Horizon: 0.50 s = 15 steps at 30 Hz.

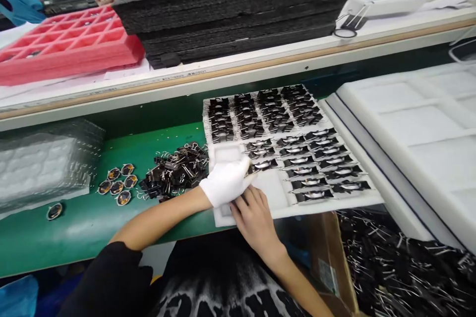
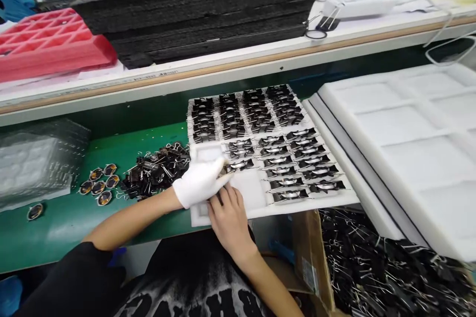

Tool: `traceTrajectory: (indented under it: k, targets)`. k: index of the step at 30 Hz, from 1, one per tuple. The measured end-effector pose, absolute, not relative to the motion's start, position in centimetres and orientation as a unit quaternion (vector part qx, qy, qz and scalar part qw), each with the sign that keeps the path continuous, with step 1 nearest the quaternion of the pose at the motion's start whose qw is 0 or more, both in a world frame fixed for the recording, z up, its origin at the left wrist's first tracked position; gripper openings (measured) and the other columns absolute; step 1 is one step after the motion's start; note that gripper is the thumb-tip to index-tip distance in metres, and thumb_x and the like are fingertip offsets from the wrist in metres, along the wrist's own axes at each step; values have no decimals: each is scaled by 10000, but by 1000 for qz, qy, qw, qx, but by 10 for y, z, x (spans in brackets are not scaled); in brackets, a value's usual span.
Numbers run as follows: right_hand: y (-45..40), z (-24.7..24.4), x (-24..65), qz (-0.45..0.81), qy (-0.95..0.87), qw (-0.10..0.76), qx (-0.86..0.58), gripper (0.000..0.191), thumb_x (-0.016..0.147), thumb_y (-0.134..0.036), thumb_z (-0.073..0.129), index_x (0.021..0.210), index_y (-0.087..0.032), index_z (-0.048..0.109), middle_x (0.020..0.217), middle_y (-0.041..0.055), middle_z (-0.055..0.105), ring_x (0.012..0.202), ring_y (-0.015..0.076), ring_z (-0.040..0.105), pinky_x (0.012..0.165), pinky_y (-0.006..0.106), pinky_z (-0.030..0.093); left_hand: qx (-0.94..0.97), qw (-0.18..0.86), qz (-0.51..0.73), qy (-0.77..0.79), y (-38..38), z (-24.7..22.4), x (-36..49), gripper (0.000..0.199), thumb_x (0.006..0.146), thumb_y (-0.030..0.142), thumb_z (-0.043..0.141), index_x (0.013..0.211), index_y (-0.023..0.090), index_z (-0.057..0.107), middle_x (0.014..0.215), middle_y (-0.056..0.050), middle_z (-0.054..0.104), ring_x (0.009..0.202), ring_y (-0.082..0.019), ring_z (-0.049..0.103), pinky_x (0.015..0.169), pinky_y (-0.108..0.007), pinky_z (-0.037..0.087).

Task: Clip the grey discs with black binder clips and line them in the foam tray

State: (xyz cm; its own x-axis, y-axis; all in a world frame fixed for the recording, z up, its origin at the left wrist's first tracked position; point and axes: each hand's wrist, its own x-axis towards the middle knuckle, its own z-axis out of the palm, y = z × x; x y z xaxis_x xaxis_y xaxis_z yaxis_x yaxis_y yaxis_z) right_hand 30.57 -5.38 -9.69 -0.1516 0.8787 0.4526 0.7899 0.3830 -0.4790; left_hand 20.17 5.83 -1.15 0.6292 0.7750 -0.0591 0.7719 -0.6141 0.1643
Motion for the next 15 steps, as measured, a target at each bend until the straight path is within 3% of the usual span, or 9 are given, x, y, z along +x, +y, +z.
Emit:
traceTrajectory:
  k: [3, 6, 11, 15]
  targets:
    - [-52, -96, 306, 62, -764, 328, -553, 197, 992, -176, 556, 1108, -150, 714, 1124, 182, 684, 1158, 361, 593, 1000, 534, 507, 904, 42, -25, 425, 58, -24, 222, 389, 1050, 434, 426, 1203, 125, 605, 886, -121, 749, 808, -297, 731, 714, -385, 530]
    - [-51, -96, 312, 75, -766, 333, -545, 210, 1009, -184, 527, 1120, -162, 703, 1120, 170, 680, 1107, 337, 590, 972, 512, 515, 897, 12, -32, 441, 57, -30, 227, 423, 1058, 440, 384, 1209, 119, 613, 897, -155, 743, 787, -307, 721, 718, -405, 523]
    - [-51, -98, 314, 85, -775, 327, -533, 224, 1012, -179, 525, 1177, -165, 677, 1228, 179, 662, 1227, 352, 558, 1023, 529, 487, 880, 12, -4, 474, 57, -27, 222, 451, 1053, 492, 393, 1226, 143, 621, 913, -132, 752, 801, -303, 721, 795, -422, 515]
    - [-51, -96, 312, 82, -779, 314, -536, 253, 1009, -171, 526, 1227, -170, 653, 1265, 189, 655, 1267, 361, 549, 1038, 552, 469, 884, 19, -28, 466, 61, -24, 228, 412, 1055, 474, 409, 1153, 145, 638, 905, -120, 740, 770, -270, 700, 763, -393, 508]
